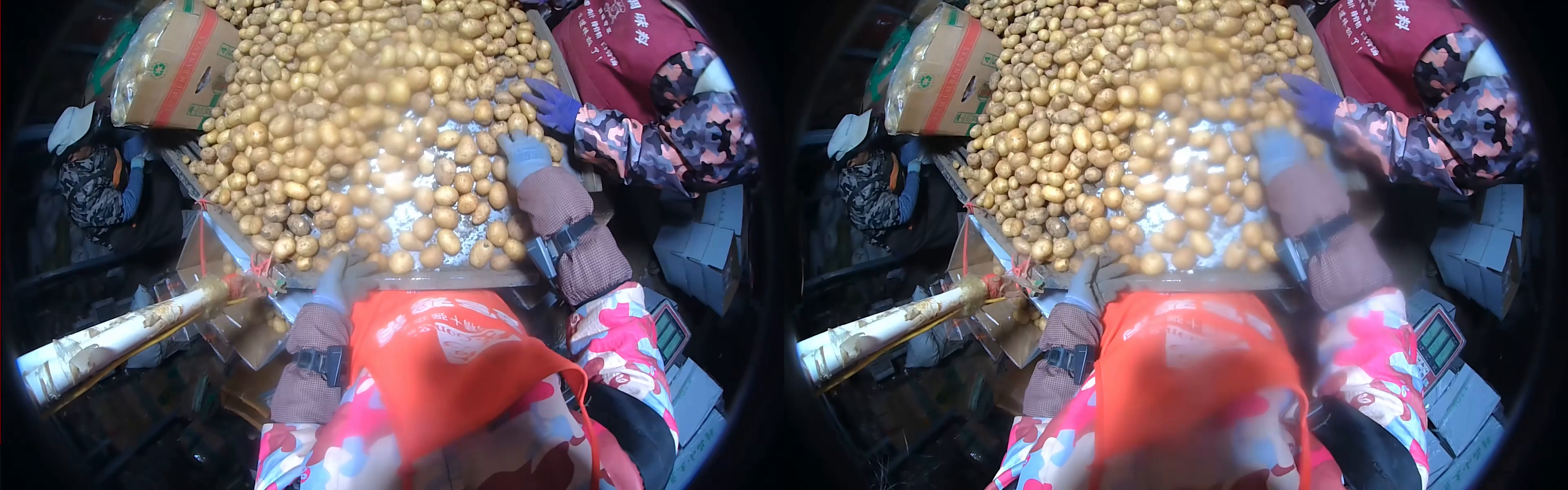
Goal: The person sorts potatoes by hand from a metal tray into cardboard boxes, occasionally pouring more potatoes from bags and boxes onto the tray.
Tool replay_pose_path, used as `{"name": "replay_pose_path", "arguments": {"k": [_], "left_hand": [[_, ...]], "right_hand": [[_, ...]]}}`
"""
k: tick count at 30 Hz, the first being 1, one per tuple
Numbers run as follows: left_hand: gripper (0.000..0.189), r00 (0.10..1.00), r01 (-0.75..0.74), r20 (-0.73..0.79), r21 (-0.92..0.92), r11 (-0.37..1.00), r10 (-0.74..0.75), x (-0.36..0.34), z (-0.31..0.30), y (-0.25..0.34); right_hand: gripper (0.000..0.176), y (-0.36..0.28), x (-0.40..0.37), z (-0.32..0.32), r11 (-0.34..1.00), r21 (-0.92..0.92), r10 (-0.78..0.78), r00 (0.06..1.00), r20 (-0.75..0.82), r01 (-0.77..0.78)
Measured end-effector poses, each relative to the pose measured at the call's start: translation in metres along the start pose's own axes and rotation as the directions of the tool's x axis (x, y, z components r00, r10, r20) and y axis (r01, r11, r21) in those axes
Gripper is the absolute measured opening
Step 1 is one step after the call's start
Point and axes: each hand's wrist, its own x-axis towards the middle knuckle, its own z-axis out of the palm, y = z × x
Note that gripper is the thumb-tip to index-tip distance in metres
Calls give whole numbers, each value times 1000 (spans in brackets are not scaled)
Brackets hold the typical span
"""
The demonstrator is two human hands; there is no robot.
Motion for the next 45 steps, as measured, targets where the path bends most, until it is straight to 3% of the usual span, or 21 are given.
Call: {"name": "replay_pose_path", "arguments": {"k": [2, 4, 6, 12, 17, 19, 20, 21, 22, 24, 25, 27, 29, 31, 32, 34, 37, 39, 42, 44, 45], "left_hand": [[62, 1000, -13, 7, 4, 1000, 13, -1, 2, -1], [62, 1000, -8, 18, 55, 998, 7, -6, -1, 3], [62, 999, 10, 48, 135, 991, -17, -5, -2, 6], [57, 998, -4, 67, 100, 995, -3, -8, -4, 5], [53, 951, 72, 308, -151, 986, -23, 24, -10, -14], [53, 895, 214, 438, -245, 946, -89, 10, 29, -4], [52, 856, 313, 498, -284, 906, -139, -2, 54, 9], [46, 865, 8, 501, -89, 996, 38, 10, 58, 0], [41, 817, -301, 540, 100, 948, 202, 27, 58, -14], [35, 689, -679, 625, 380, 628, 367, 30, 55, -25], [34, 636, -765, 664, 479, 430, 392, 23, 52, -15], [32, 585, -810, 681, 466, 356, 440, 20, 44, -7], [35, 649, -727, 630, 349, 591, 427, 12, 38, 0], [37, 798, -343, 531, 9, 939, 286, -2, 33, 5], [39, 844, -139, 496, -167, 976, 205, -8, 31, 7], [42, 873, 65, 470, -377, 924, 130, -13, 27, 7], [46, 881, 132, 455, -499, 856, 129, -14, 22, 2], [50, 888, 158, 440, -566, 809, 134, -13, 18, -3], [55, 897, 180, 415, -654, 735, 149, -7, 13, -10], [58, 903, 188, 400, -696, 693, 156, 0, 10, -15], [60, 905, 191, 396, -708, 680, 158, 3, 7, -17]], "right_hand": [[38, 10, -2, -9, 971, 208, 94, 987, 130, -120], [40, 14, 10, 4, 965, 182, 157, 971, 182, -190], [40, -3, 1, -25, 648, 567, 401, 860, 315, -509], [48, 19, -18, -7, 857, 466, 218, 974, 55, -218], [54, -28, -64, -8, 643, 759, 300, 946, -124, -104], [50, -88, -95, -55, 473, 831, 136, 956, 259, -292], [49, -107, -109, -51, 435, 882, -70, 970, 235, -182], [48, -120, -118, -46, 369, 925, -273, 942, 197, -87], [46, -128, -125, -37, 478, 877, -274, 956, 105, 41], [44, -114, -123, -6, 656, 755, -181, 976, 123, 27], [43, -105, -114, 9, 731, 682, -142, 984, 112, 27], [43, -82, -83, 9, 739, 674, -72, 993, 92, -9], [45, -62, -40, -2, 818, 575, -34, 998, 55, -4], [47, -48, -1, -14, 821, 572, -14, 1000, 12, 5], [51, -48, 5, -20, 871, 490, 27, 999, -31, -9], [57, -64, 14, -37, 942, 335, 82, 982, -168, -22], [58, -129, -21, -34, 897, 437, -75, 997, 1, 67], [61, -151, -60, 32, 869, 85, -440, 841, -315, 487], [65, -146, -81, 34, 810, 239, -473, 838, -273, 535], [65, -145, -95, 11, 862, 216, -458, 887, -60, 459], [64, -137, -98, 23, 847, 196, -471, 868, -156, 495]]}}
